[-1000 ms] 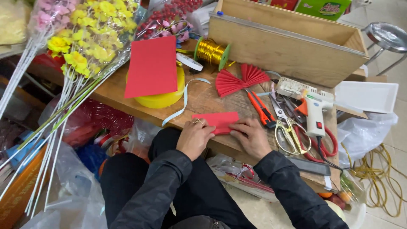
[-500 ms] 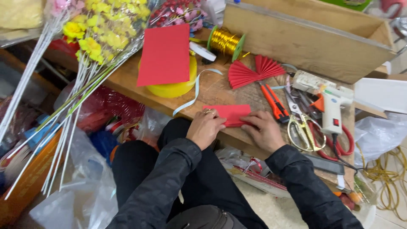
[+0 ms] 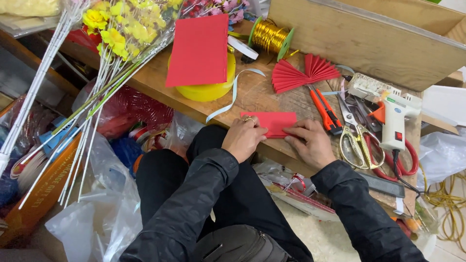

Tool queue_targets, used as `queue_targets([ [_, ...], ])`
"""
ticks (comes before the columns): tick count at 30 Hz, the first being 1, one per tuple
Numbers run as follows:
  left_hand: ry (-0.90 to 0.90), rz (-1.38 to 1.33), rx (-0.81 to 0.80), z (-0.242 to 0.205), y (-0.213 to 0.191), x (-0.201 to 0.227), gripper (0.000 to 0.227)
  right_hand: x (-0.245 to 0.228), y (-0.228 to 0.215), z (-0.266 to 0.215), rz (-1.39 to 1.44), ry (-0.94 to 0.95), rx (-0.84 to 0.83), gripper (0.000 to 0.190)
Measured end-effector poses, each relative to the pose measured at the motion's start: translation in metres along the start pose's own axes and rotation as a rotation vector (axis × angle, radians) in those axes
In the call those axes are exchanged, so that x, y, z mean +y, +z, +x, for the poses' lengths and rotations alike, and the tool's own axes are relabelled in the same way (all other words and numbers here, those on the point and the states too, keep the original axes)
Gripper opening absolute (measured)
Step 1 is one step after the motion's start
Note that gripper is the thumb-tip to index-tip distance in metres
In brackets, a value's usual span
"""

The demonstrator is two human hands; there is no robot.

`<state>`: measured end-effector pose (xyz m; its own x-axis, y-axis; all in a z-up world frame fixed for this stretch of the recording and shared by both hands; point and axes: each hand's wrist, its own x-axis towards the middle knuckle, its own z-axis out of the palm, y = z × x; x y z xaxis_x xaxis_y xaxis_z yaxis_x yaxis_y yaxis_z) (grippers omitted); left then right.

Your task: Folding a small piece of red paper into a decorative fan-like ornament.

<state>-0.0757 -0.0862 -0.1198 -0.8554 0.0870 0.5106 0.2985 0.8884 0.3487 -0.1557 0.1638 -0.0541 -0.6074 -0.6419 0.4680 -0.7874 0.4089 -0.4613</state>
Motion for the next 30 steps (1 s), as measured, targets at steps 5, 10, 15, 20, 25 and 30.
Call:
queue_targets([
  [5, 0.016, -0.029, 0.040, 0.001, -0.004, 0.003, 0.032, -0.010, -0.005, 0.002, -0.001, 0.009, 0.007, 0.025],
  [10, 0.041, 0.019, 0.058, 0.001, 0.000, 0.006, 0.030, -0.019, -0.007, -0.004, -0.098, -0.027, -0.040, 0.025],
  [15, 0.119, 0.158, 0.064, -0.010, 0.002, 0.023, 0.025, -0.023, -0.007, -0.006, -0.164, -0.048, -0.056, 0.024],
  [20, 0.047, 0.385, 0.089, -0.024, -0.011, 0.071, 0.047, -0.011, -0.001, -0.011, -0.162, -0.079, -0.079, 0.030],
  [25, -0.075, 0.443, 0.059, -0.033, -0.012, 0.100, 0.058, -0.013, 0.004, -0.017, -0.194, -0.043, -0.076, 0.030],
  [30, -0.124, 0.434, 0.039, -0.036, -0.006, 0.101, 0.062, -0.017, 0.006, -0.020, -0.218, -0.008, -0.075, 0.030],
])
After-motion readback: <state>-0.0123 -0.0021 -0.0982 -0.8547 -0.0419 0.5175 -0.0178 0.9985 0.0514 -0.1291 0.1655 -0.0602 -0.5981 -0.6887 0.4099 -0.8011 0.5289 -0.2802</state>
